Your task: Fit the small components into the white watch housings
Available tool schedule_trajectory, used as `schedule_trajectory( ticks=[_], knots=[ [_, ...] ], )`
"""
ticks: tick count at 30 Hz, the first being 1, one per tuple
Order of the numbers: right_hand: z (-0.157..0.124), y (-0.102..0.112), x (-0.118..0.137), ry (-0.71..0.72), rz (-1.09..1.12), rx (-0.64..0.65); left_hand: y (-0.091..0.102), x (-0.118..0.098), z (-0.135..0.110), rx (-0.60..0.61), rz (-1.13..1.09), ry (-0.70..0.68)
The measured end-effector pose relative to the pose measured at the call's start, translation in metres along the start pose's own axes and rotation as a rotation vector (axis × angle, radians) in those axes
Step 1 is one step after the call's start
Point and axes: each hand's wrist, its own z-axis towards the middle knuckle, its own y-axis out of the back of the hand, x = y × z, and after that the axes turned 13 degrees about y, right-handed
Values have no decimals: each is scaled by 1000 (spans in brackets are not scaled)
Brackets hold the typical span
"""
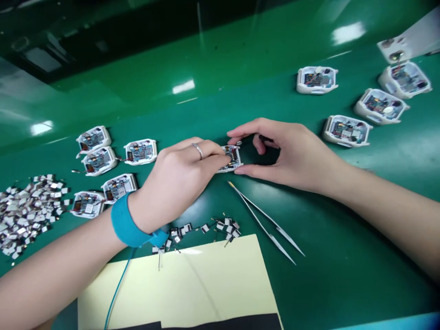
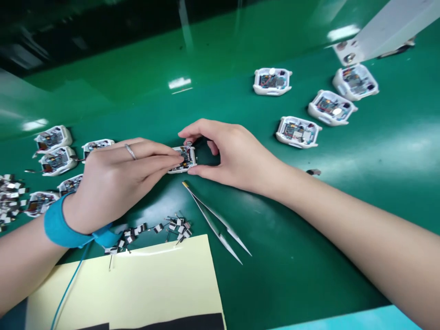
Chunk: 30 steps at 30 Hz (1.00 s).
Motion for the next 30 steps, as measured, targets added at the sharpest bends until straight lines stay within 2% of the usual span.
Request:
schedule_trajectory(
  ticks=[4,22,30],
  knots=[
    [-2,1,0,-17,-22,7,2,-3,0,-13,71,-16],
    [-2,2,1,-33,-53,37,1,-9,2,-53,82,-19],
    [-2,1,0,-44,-60,29,2,-7,1,-29,103,-24]
  ],
)
